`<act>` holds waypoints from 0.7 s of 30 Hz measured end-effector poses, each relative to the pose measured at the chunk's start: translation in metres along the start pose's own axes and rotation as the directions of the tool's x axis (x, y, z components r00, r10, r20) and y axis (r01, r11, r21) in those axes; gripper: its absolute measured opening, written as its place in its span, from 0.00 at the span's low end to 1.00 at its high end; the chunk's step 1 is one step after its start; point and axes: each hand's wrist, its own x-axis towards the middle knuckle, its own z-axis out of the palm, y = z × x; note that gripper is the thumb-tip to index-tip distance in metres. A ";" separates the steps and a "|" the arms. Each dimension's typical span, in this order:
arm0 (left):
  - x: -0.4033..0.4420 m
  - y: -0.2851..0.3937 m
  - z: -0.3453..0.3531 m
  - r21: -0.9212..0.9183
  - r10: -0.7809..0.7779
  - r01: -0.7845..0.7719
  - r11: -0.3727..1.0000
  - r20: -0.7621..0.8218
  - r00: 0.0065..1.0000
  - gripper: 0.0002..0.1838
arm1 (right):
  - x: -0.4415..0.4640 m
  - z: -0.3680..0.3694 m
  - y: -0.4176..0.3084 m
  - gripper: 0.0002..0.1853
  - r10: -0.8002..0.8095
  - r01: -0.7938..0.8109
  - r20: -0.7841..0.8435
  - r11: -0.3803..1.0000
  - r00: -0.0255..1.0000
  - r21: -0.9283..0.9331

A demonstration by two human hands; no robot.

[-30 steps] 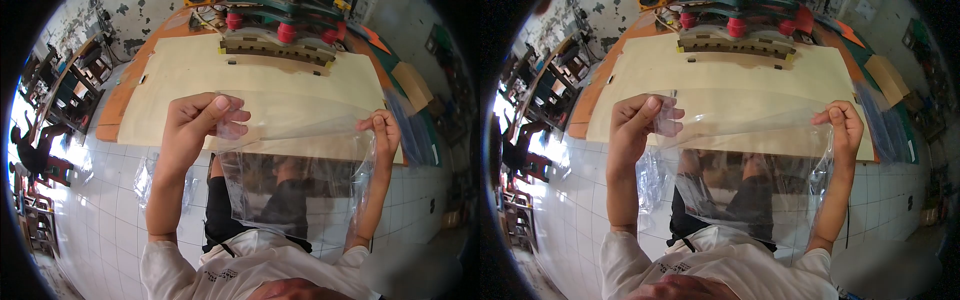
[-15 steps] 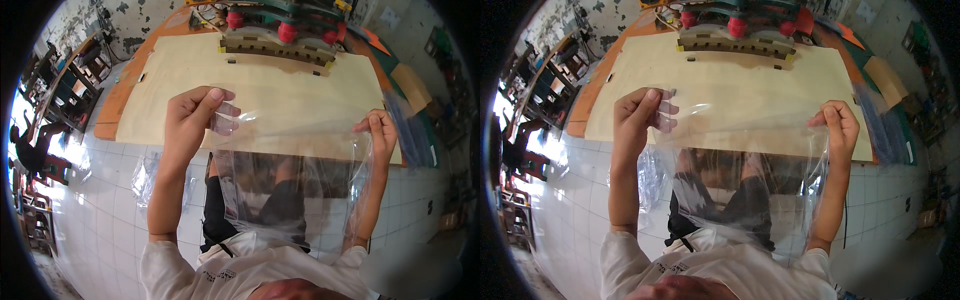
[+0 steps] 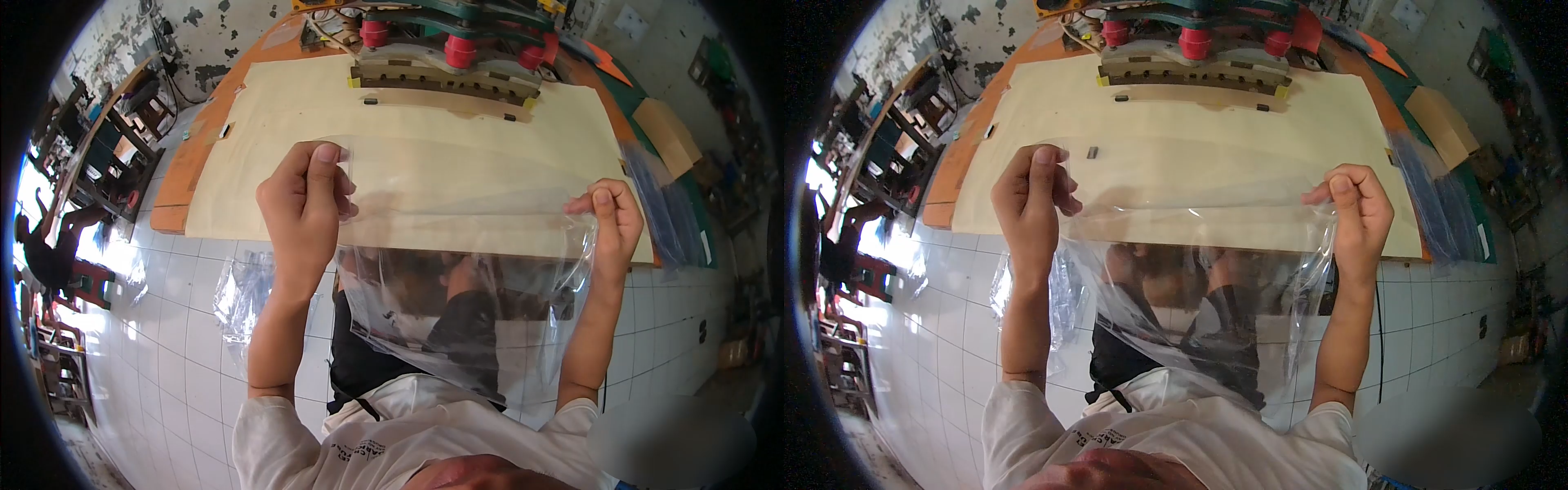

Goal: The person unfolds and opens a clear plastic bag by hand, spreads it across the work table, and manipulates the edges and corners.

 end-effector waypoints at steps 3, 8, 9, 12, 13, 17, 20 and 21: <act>-0.002 -0.001 0.004 0.122 0.103 -0.092 0.988 -0.089 0.991 0.16 | -0.003 0.001 -0.004 0.11 -0.014 0.014 0.001 1.000 1.000 -0.014; -0.002 -0.005 0.002 0.205 0.186 -0.162 0.965 -0.107 0.977 0.15 | -0.007 0.004 -0.009 0.11 -0.017 0.017 -0.005 1.000 1.000 -0.005; -0.002 -0.005 0.002 0.202 0.187 -0.162 0.966 -0.112 0.976 0.15 | -0.008 0.004 -0.009 0.11 -0.016 0.016 -0.006 1.000 1.000 -0.005; -0.003 -0.002 0.000 0.176 0.146 -0.127 0.976 -0.103 0.984 0.15 | -0.009 0.004 -0.009 0.11 0.006 -0.005 -0.010 1.000 1.000 0.024; -0.004 0.000 0.000 0.176 0.147 -0.127 0.976 -0.102 0.984 0.15 | -0.010 0.004 -0.010 0.11 0.012 -0.012 -0.012 0.999 1.000 0.045; -0.006 0.005 0.000 0.105 0.135 -0.125 0.987 -0.089 0.987 0.15 | -0.010 0.002 -0.009 0.12 0.019 -0.018 -0.014 0.998 1.000 0.059; -0.005 0.008 -0.002 0.110 0.159 -0.150 0.983 -0.078 0.984 0.15 | -0.010 0.001 -0.010 0.12 0.005 -0.006 0.011 0.999 1.000 0.053; -0.005 0.009 -0.003 0.126 0.181 -0.171 0.977 -0.076 0.981 0.15 | -0.010 0.000 -0.009 0.12 0.005 -0.005 0.011 0.999 1.000 0.054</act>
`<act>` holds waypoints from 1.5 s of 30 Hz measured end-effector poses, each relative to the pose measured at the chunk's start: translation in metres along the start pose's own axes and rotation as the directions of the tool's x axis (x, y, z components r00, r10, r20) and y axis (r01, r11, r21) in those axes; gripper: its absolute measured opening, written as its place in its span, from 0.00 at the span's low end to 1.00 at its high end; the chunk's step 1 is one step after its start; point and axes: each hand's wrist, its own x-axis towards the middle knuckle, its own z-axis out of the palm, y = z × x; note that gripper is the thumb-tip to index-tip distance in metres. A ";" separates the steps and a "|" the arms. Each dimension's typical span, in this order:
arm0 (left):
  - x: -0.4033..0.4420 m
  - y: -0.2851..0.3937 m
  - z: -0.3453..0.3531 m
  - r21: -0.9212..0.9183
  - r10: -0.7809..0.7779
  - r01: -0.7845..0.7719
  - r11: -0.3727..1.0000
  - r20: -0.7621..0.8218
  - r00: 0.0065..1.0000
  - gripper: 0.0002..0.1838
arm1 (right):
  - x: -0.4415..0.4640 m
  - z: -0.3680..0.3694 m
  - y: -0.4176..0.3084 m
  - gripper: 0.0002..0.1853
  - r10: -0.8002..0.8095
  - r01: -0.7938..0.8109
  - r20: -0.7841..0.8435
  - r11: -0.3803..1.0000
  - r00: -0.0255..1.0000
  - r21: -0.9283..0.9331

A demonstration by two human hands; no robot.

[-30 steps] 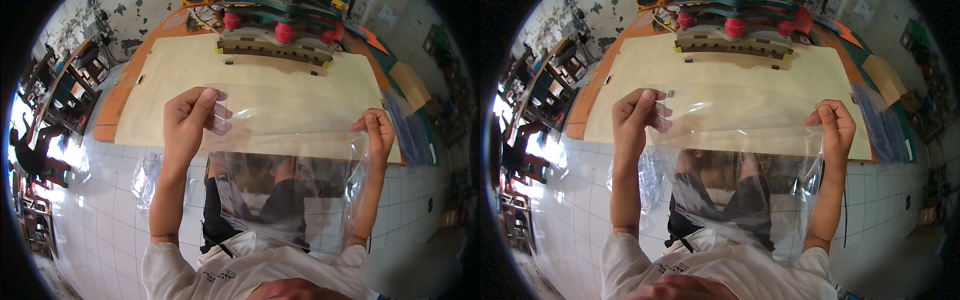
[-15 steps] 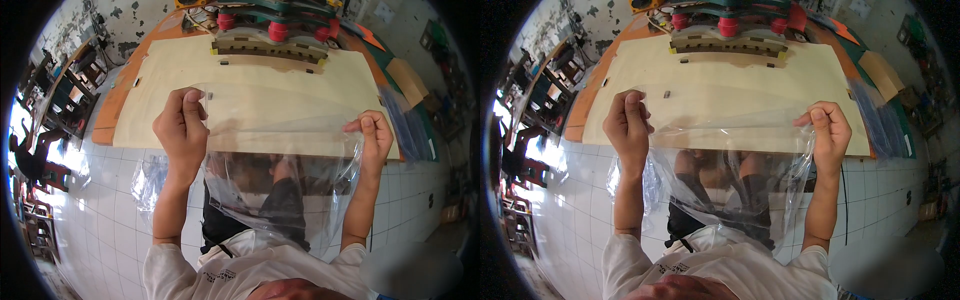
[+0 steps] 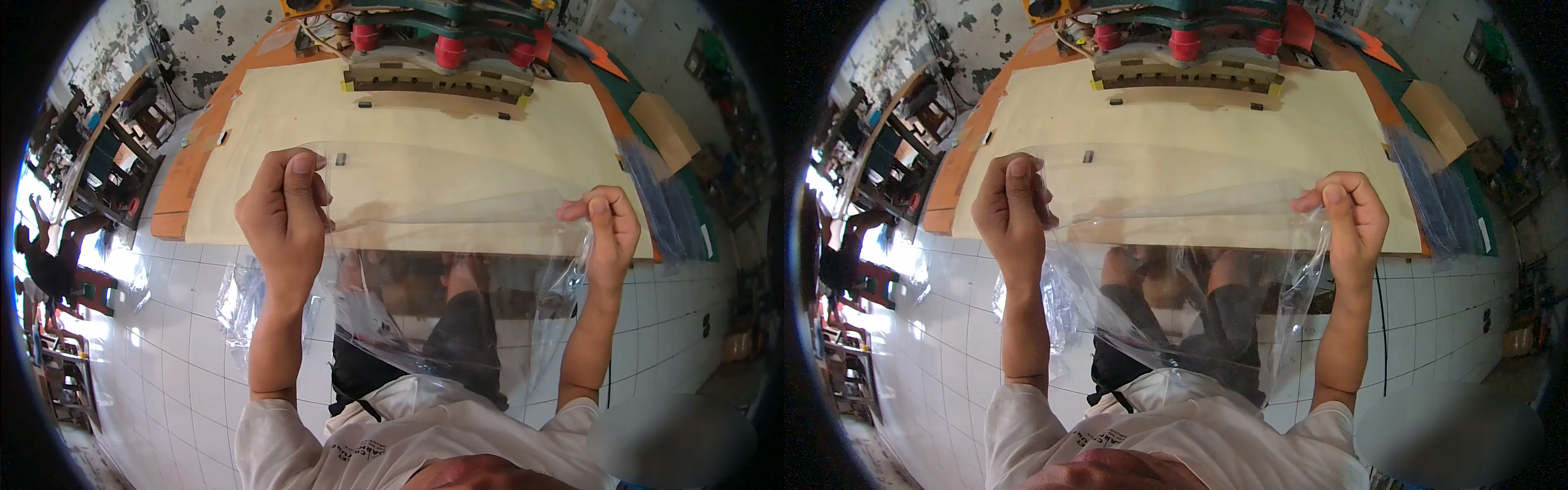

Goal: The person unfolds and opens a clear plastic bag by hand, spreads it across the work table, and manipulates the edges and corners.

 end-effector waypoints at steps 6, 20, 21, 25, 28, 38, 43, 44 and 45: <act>0.005 0.006 -0.006 0.035 0.094 -0.096 0.995 0.054 0.994 0.15 | 0.003 -0.012 0.000 0.10 0.064 -0.078 0.193 0.995 0.979 0.068; 0.009 0.032 -0.001 0.031 0.171 -0.176 0.984 0.124 0.977 0.09 | 0.042 0.046 -0.073 0.09 0.090 -0.005 0.507 0.986 0.857 -0.167; 0.009 0.033 -0.001 0.030 0.156 -0.161 0.986 0.132 0.979 0.09 | 0.044 0.047 -0.076 0.09 0.089 -0.004 0.507 0.986 0.857 -0.166; 0.009 0.033 -0.003 0.052 0.192 -0.202 0.978 0.159 0.968 0.14 | 0.049 0.051 -0.081 0.08 0.162 -0.076 0.558 0.982 0.814 -0.173; 0.010 0.031 -0.005 0.035 0.195 -0.203 0.978 0.163 0.967 0.14 | 0.049 0.053 -0.082 0.08 0.186 -0.106 0.551 0.979 0.813 -0.173; 0.012 0.029 -0.009 -0.053 0.074 -0.062 0.997 0.256 0.964 0.16 | 0.047 0.056 -0.076 0.06 0.187 -0.090 0.521 0.974 0.833 -0.206; 0.013 0.028 -0.007 -0.149 -0.087 0.145 0.978 0.339 0.937 0.19 | 0.044 0.056 -0.070 0.05 0.160 -0.032 0.481 0.964 0.862 -0.264; 0.014 0.025 -0.009 -0.180 -0.100 0.183 0.966 0.390 0.915 0.19 | 0.044 0.056 -0.068 0.04 0.148 -0.017 0.476 0.963 0.867 -0.268; 0.015 0.023 -0.010 -0.208 -0.111 0.222 0.952 0.441 0.891 0.20 | 0.043 0.055 -0.066 0.04 0.146 -0.016 0.477 0.964 0.867 -0.266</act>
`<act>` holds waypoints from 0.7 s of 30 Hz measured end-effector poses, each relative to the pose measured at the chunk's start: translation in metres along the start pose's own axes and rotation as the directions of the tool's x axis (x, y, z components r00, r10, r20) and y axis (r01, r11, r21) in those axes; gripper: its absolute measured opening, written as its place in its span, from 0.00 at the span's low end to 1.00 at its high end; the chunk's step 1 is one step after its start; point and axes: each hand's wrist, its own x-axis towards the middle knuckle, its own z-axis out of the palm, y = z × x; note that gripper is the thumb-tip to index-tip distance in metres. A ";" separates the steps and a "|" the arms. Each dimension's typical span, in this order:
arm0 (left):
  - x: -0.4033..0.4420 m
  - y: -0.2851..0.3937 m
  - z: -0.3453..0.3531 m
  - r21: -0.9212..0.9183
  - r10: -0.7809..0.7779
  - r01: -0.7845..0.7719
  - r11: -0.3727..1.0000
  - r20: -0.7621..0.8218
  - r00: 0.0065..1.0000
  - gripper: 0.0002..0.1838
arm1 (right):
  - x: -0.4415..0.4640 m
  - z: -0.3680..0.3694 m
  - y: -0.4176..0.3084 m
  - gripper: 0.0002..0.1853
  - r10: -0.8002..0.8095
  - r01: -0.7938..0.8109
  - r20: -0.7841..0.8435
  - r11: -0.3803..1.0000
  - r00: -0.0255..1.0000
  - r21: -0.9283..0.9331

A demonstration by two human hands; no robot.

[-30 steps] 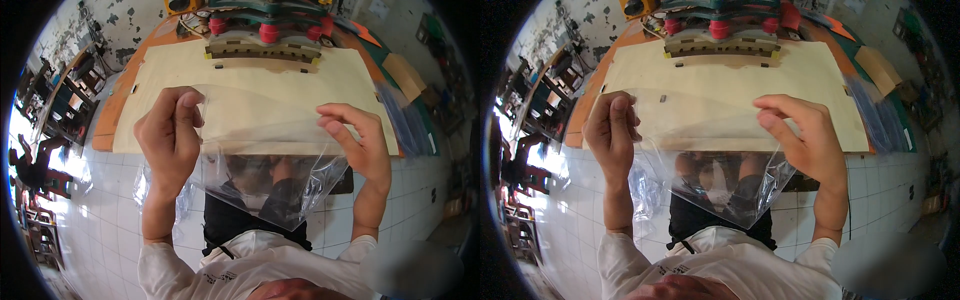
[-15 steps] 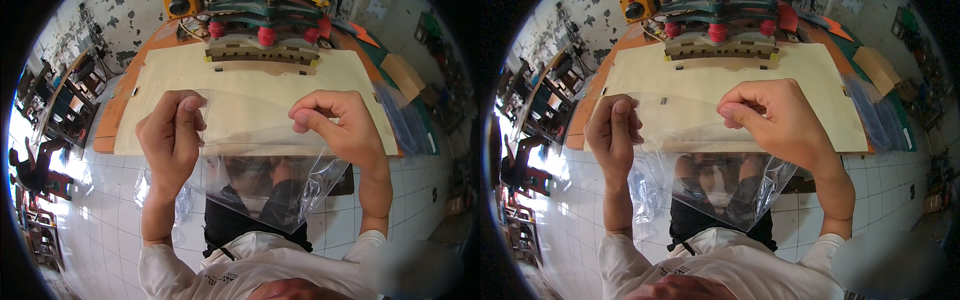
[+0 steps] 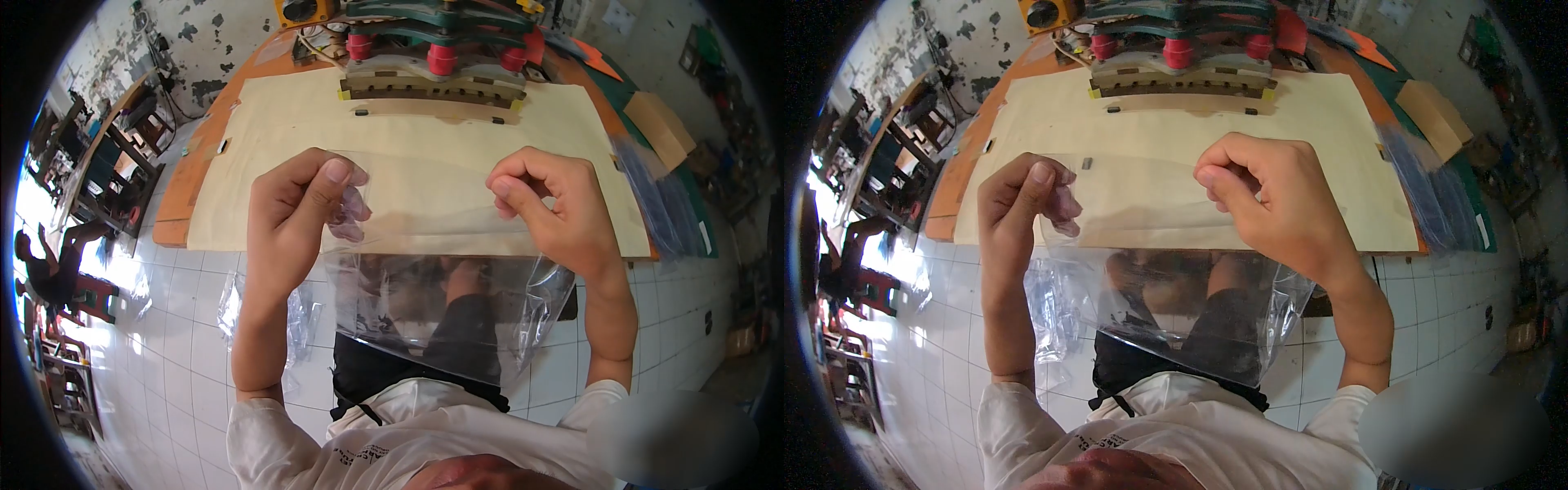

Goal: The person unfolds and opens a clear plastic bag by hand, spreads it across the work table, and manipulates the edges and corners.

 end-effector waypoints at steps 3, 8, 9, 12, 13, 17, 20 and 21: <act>0.001 0.001 -0.005 -0.066 -0.056 0.062 0.996 0.095 0.994 0.20 | -0.002 0.000 0.005 0.06 -0.040 0.040 -0.022 0.999 0.999 -0.010; 0.002 0.000 -0.007 -0.116 -0.116 0.135 0.984 0.155 0.981 0.19 | -0.006 -0.002 0.007 0.05 -0.012 0.013 -0.019 0.997 1.000 0.078; 0.003 0.001 -0.007 -0.119 -0.137 0.158 0.980 0.168 0.976 0.18 | -0.006 -0.002 0.007 0.05 -0.013 0.015 -0.019 0.997 1.000 0.078; 0.004 -0.002 -0.007 -0.125 -0.125 0.147 0.981 0.165 0.978 0.17 | -0.007 -0.004 0.008 0.05 -0.009 0.009 0.001 0.997 1.000 0.079; 0.003 -0.002 -0.007 -0.125 -0.125 0.147 0.981 0.164 0.978 0.17 | -0.008 -0.004 0.008 0.05 -0.010 0.010 -0.006 0.996 1.000 0.084; 0.002 -0.001 -0.007 -0.142 -0.137 0.155 0.978 0.131 0.982 0.14 | -0.009 -0.005 0.010 0.04 0.001 0.000 -0.009 0.996 1.000 0.093; 0.001 0.001 -0.007 -0.146 -0.159 0.177 0.973 0.123 0.979 0.12 | -0.009 -0.005 0.012 0.05 -0.006 0.007 -0.008 0.995 1.000 0.096; 0.001 0.001 -0.006 -0.148 -0.159 0.175 0.973 0.115 0.981 0.12 | -0.009 -0.005 0.012 0.05 -0.006 0.007 -0.007 0.995 1.000 0.096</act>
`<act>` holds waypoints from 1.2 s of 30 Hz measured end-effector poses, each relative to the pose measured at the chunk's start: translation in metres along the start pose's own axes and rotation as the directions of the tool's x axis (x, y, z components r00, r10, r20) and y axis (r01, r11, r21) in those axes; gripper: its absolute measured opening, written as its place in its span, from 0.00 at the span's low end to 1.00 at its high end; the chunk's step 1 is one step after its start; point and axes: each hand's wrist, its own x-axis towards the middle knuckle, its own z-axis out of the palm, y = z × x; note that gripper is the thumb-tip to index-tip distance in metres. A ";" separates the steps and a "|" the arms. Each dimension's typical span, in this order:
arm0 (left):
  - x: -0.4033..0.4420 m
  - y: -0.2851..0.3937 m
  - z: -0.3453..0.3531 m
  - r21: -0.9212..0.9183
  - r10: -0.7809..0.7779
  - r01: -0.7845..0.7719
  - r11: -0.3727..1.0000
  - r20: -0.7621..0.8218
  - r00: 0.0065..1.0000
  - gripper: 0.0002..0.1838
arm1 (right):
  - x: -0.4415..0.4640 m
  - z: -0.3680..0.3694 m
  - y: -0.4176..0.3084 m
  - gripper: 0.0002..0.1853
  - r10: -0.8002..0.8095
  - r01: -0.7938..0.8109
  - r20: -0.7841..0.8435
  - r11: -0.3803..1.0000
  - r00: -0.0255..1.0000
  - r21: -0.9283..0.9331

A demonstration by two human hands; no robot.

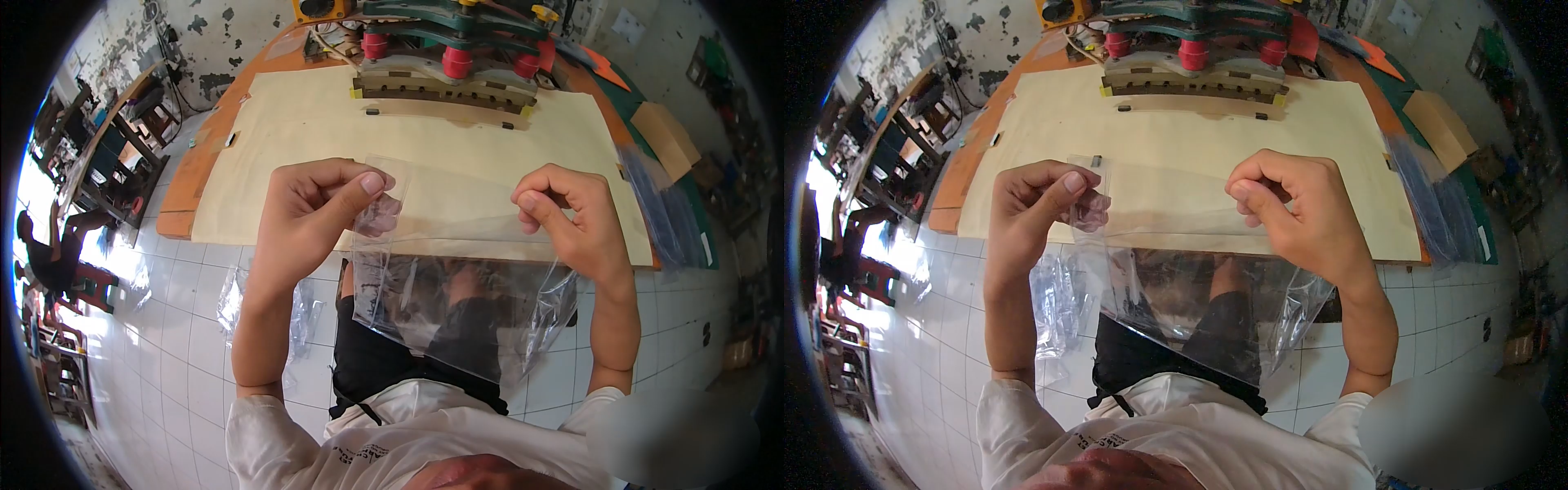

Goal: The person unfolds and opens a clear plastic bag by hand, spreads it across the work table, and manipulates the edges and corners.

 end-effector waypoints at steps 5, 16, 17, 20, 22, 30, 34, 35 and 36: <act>0.000 -0.004 0.000 0.074 0.055 -0.054 0.996 -0.023 0.998 0.12 | 0.000 0.000 -0.002 0.05 -0.008 0.009 0.012 1.000 1.000 -0.020; 0.001 -0.009 0.001 0.073 0.046 -0.040 0.997 -0.081 0.996 0.11 | 0.001 -0.002 -0.002 0.05 -0.005 0.005 0.052 1.000 0.999 0.003; 0.001 -0.008 0.003 0.062 0.046 -0.040 0.997 -0.096 0.994 0.11 | 0.001 -0.002 -0.002 0.05 0.012 -0.012 0.059 1.000 0.998 -0.007; -0.002 -0.006 0.009 0.047 0.047 -0.041 0.998 -0.130 0.990 0.10 | 0.002 -0.002 -0.002 0.06 0.047 -0.044 0.073 0.998 0.996 -0.032; -0.003 -0.005 0.014 0.041 0.046 -0.041 0.998 -0.146 0.988 0.10 | 0.002 0.003 -0.007 0.08 0.063 -0.062 0.069 0.998 0.996 -0.015; -0.011 -0.002 0.039 0.151 0.084 -0.077 0.985 -0.041 0.996 0.08 | 0.013 0.032 -0.017 0.09 -0.033 0.030 0.040 0.997 0.999 0.078; -0.011 -0.003 0.038 0.146 0.076 -0.070 0.987 -0.034 0.997 0.09 | 0.014 0.038 -0.017 0.09 -0.041 0.037 0.027 0.991 0.999 0.131; -0.011 -0.004 0.038 0.133 0.068 -0.062 0.989 -0.038 0.997 0.09 | 0.014 0.039 -0.017 0.09 -0.059 0.056 0.017 0.988 0.998 0.143; -0.012 -0.004 0.038 0.133 0.069 -0.063 0.989 -0.039 0.997 0.09 | 0.013 0.040 -0.017 0.09 -0.060 0.057 0.018 0.988 0.998 0.143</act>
